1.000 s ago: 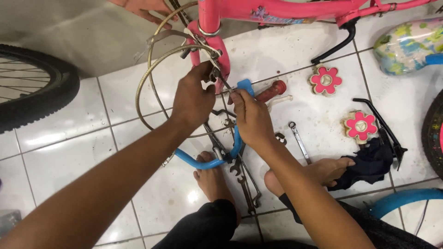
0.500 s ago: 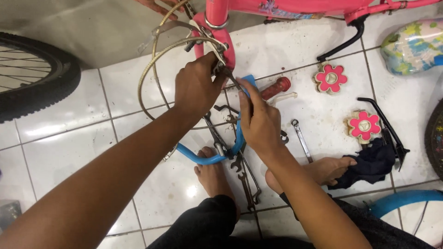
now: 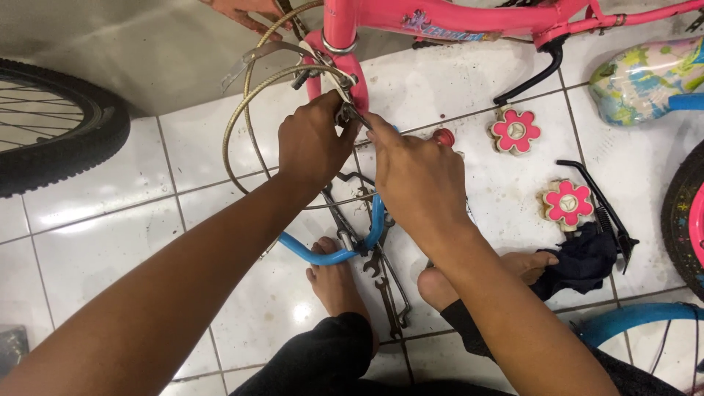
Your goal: The person is repairing a pink bicycle by adjusting the brake cables and handlebars. They use a wrench to tighten bolts on the handlebar stem and brake levers, and a screwdriver to adjust the brake cable tension.
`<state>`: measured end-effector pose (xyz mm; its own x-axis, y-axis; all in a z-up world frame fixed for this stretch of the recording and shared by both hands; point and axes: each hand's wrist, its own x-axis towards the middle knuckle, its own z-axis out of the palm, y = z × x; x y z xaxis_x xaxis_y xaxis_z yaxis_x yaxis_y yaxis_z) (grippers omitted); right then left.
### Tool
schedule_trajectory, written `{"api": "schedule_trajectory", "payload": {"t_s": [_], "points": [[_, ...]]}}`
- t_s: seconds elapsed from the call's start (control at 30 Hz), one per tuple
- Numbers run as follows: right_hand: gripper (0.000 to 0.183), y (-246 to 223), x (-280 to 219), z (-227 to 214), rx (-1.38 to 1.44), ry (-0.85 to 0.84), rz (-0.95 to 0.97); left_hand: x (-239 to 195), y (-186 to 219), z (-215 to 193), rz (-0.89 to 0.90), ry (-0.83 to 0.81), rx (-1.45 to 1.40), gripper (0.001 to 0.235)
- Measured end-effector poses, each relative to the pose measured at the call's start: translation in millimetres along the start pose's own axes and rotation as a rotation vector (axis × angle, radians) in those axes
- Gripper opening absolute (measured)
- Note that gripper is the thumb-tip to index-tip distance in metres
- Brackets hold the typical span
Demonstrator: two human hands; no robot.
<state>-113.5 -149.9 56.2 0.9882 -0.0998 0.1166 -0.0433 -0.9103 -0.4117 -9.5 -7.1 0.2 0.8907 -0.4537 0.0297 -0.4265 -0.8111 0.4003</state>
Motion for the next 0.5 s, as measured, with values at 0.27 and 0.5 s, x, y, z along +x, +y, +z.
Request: {"api": "schedule_trajectory", "payload": {"t_s": [0.27,0.5], "points": [[0.033,-8,27,-8,-0.099,-0.155,0.013,0,-7,6,-0.001,-0.003,-0.036,0.016],[0.035,0,-13,60,0.034,0.195,0.024,2,-11,8,-0.034,0.004,-0.045,0.014]]}}
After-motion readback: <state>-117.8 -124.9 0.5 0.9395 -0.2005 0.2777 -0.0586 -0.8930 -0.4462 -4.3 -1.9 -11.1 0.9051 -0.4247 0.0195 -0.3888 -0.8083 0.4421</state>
